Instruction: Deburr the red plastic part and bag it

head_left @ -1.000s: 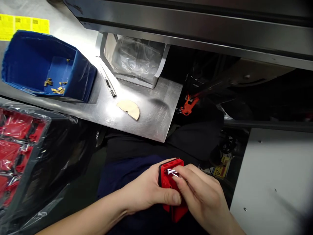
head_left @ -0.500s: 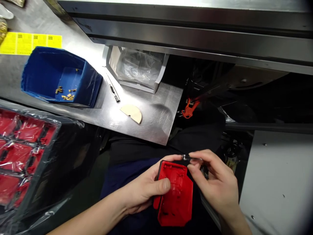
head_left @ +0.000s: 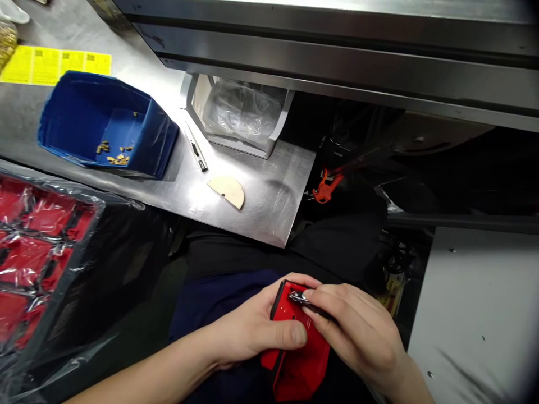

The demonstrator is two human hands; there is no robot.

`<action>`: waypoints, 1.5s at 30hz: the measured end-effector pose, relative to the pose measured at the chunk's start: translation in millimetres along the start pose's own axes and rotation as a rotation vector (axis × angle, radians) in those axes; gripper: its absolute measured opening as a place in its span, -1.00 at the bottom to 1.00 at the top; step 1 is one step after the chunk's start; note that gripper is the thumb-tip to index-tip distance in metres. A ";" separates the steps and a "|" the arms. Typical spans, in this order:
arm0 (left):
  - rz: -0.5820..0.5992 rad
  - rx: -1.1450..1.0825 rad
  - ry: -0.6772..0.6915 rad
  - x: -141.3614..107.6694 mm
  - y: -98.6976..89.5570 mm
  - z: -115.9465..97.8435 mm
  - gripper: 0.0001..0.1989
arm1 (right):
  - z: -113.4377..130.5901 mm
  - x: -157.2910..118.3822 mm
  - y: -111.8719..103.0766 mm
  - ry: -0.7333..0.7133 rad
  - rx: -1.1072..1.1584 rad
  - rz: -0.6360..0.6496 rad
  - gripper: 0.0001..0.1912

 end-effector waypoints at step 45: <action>-0.025 0.018 -0.011 -0.9 0.3 4.7 0.08 | 12.2 -22.0 34.2 1.000 0.538 0.101 -0.69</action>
Point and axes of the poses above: each hand's wrist, its own x-axis towards the middle knuckle, its own y-axis out of the palm, z = x × y, the point moved 5 cm from there along x, towards the middle knuckle, and after that the axes turned 5 degrees about -x, right-handed, at the moved point
